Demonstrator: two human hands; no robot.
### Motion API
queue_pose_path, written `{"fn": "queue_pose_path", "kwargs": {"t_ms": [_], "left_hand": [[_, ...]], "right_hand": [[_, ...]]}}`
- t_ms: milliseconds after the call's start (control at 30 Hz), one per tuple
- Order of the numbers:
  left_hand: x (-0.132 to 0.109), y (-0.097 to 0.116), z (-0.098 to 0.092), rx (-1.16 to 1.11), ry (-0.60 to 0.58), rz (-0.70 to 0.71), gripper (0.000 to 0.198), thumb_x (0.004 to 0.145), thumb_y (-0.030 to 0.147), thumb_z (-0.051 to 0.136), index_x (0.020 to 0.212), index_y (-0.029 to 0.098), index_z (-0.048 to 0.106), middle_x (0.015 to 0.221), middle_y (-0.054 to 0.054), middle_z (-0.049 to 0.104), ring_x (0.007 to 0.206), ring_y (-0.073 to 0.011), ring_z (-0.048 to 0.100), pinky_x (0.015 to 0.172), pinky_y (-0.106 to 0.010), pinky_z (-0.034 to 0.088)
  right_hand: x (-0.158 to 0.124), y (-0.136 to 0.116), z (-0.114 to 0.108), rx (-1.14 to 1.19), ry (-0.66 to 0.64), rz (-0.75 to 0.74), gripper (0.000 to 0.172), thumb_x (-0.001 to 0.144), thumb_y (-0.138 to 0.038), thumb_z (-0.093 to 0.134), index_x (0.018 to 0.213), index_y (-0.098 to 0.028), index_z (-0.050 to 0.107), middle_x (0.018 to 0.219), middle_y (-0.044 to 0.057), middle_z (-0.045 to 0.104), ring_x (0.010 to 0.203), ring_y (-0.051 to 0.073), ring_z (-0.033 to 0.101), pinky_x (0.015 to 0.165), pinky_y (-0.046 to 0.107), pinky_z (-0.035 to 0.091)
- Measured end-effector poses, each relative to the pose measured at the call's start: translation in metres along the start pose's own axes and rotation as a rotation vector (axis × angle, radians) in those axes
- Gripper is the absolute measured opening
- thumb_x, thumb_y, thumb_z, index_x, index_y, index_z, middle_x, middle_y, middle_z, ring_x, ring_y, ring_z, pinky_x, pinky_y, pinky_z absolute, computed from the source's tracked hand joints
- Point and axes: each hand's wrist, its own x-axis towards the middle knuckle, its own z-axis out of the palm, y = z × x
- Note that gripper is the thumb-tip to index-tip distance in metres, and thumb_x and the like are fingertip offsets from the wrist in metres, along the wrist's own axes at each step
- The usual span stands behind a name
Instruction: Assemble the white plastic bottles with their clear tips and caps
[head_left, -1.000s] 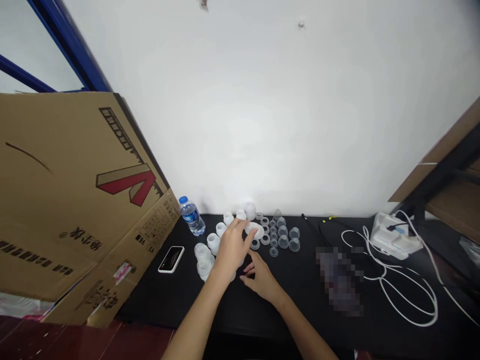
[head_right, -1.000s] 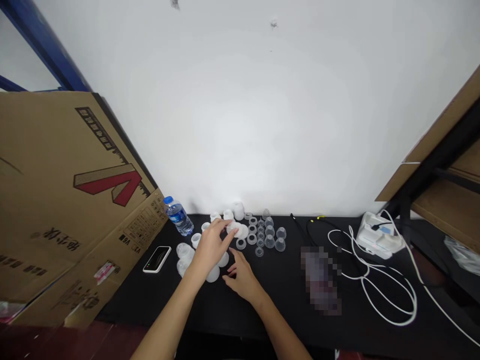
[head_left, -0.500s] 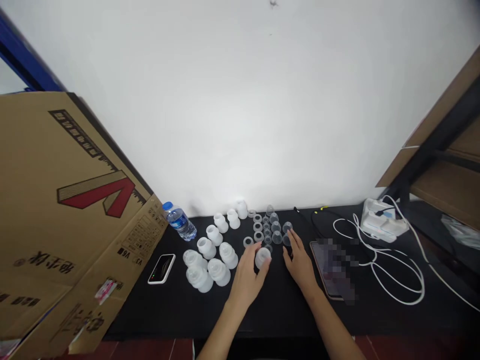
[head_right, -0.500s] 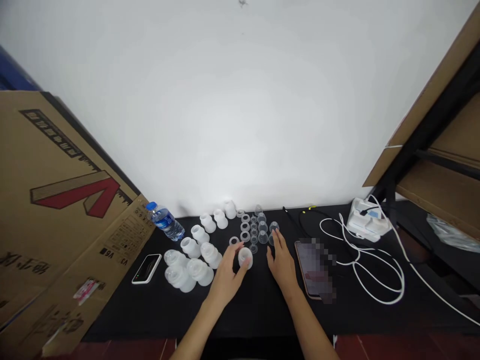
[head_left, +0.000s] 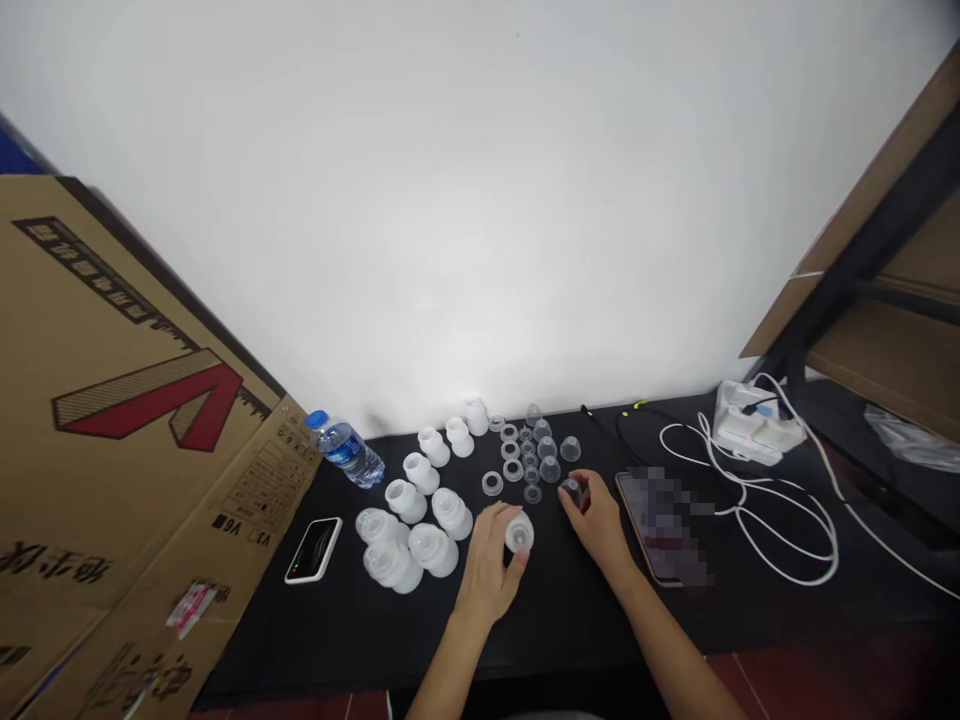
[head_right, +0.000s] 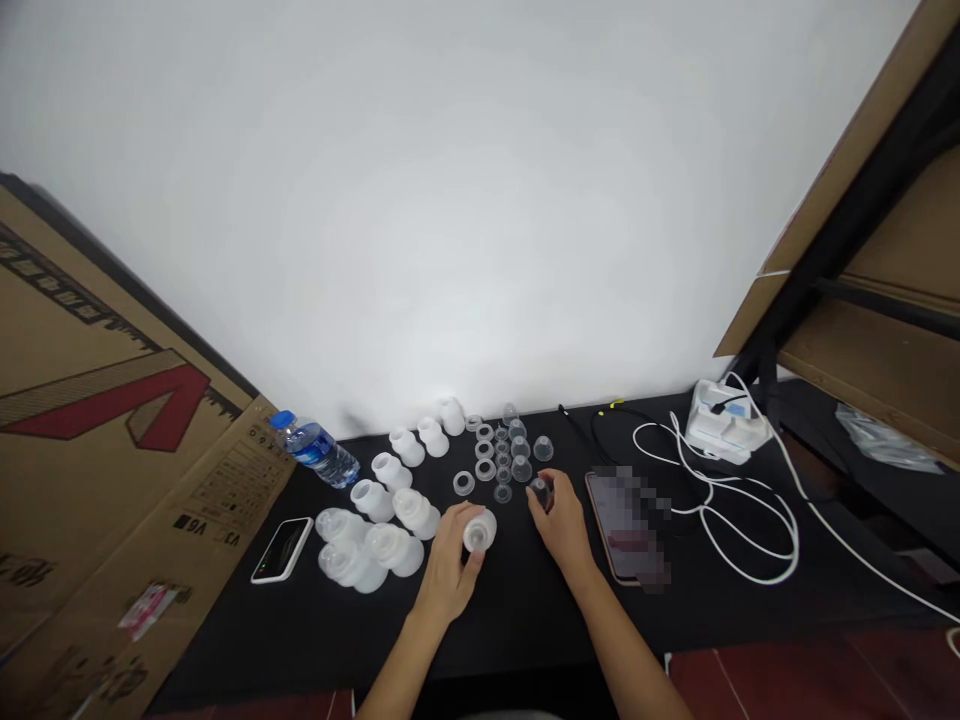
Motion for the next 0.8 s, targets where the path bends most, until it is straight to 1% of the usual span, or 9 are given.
{"fn": "queue_pose_path", "kwargs": {"t_ms": [100, 167, 267, 333, 433, 567, 633, 700, 800], "left_hand": [[0.000, 0.001, 0.003, -0.103, -0.040, -0.047, 0.048, 0.110, 0.058, 0.044, 0.134, 0.021, 0.063, 0.128, -0.016, 0.068, 0.124, -0.0333, 0.067, 0.105, -0.050, 0.057], [0.003, 0.003, 0.005, -0.141, -0.104, -0.094, 0.044, 0.107, 0.058, 0.054, 0.132, 0.023, 0.062, 0.123, -0.013, 0.068, 0.116, -0.0303, 0.070, 0.101, -0.046, 0.058], [0.004, 0.004, 0.009, -0.127, -0.142, -0.145, 0.043, 0.102, 0.048, 0.068, 0.138, 0.025, 0.058, 0.128, -0.010, 0.068, 0.120, -0.0293, 0.069, 0.107, -0.046, 0.055], [0.004, 0.004, 0.011, -0.107, -0.111, -0.196, 0.047, 0.098, 0.044, 0.074, 0.138, 0.024, 0.057, 0.129, -0.011, 0.068, 0.122, -0.0304, 0.068, 0.107, -0.048, 0.055], [0.003, 0.002, 0.009, -0.099, -0.052, -0.238, 0.049, 0.097, 0.042, 0.075, 0.138, 0.022, 0.057, 0.127, -0.011, 0.069, 0.119, -0.0309, 0.070, 0.106, -0.049, 0.056], [0.006, 0.004, 0.002, -0.141, -0.051, -0.137, 0.049, 0.105, 0.037, 0.063, 0.152, 0.026, 0.053, 0.136, -0.013, 0.067, 0.128, -0.0304, 0.066, 0.112, -0.049, 0.053], [0.007, 0.003, 0.001, -0.160, -0.044, -0.145, 0.051, 0.105, 0.037, 0.061, 0.154, 0.026, 0.052, 0.137, -0.013, 0.066, 0.129, -0.0303, 0.065, 0.112, -0.048, 0.053], [0.007, 0.000, 0.003, -0.170, -0.004, -0.209, 0.053, 0.103, 0.041, 0.065, 0.152, 0.024, 0.055, 0.132, -0.013, 0.068, 0.123, -0.0305, 0.068, 0.108, -0.047, 0.055], [0.007, -0.004, 0.007, -0.185, 0.054, -0.272, 0.046, 0.098, 0.045, 0.070, 0.136, 0.021, 0.063, 0.123, -0.012, 0.072, 0.114, -0.0307, 0.072, 0.100, -0.045, 0.057]], "right_hand": [[0.001, -0.002, -0.002, 0.078, 0.013, 0.081, 0.043, 0.096, -0.060, 0.070, 0.112, -0.021, 0.067, 0.081, 0.004, 0.071, 0.064, 0.021, 0.064, 0.069, 0.036, 0.055], [0.001, -0.004, -0.002, 0.156, 0.015, 0.132, 0.047, 0.093, -0.065, 0.073, 0.109, -0.021, 0.068, 0.080, 0.004, 0.071, 0.066, 0.021, 0.066, 0.066, 0.034, 0.055], [0.001, -0.005, -0.001, 0.345, 0.004, 0.217, 0.050, 0.091, -0.067, 0.075, 0.107, -0.021, 0.067, 0.083, 0.005, 0.073, 0.065, 0.021, 0.066, 0.056, 0.031, 0.054], [0.003, -0.007, 0.000, 0.493, -0.024, 0.254, 0.049, 0.091, -0.066, 0.076, 0.107, -0.021, 0.067, 0.079, 0.003, 0.070, 0.059, 0.019, 0.064, 0.051, 0.029, 0.052], [0.005, -0.010, -0.001, 0.661, -0.077, 0.281, 0.046, 0.091, -0.062, 0.079, 0.106, -0.021, 0.067, 0.074, 0.000, 0.068, 0.056, 0.016, 0.062, 0.054, 0.029, 0.056], [0.006, -0.016, -0.002, 0.787, -0.111, 0.348, 0.047, 0.088, -0.060, 0.083, 0.111, -0.022, 0.067, 0.089, 0.002, 0.070, 0.067, 0.017, 0.066, 0.065, 0.035, 0.065], [0.006, -0.018, -0.002, 0.839, -0.105, 0.382, 0.049, 0.086, -0.060, 0.086, 0.112, -0.023, 0.069, 0.094, 0.003, 0.071, 0.070, 0.018, 0.066, 0.067, 0.036, 0.066], [0.006, -0.019, -0.003, 0.895, -0.081, 0.401, 0.048, 0.085, -0.059, 0.088, 0.113, -0.023, 0.071, 0.096, 0.003, 0.071, 0.071, 0.017, 0.065, 0.066, 0.034, 0.065], [0.007, -0.017, -0.005, 0.951, -0.009, 0.403, 0.044, 0.086, -0.055, 0.089, 0.115, -0.024, 0.074, 0.091, 0.002, 0.072, 0.070, 0.016, 0.063, 0.062, 0.029, 0.059]]}}
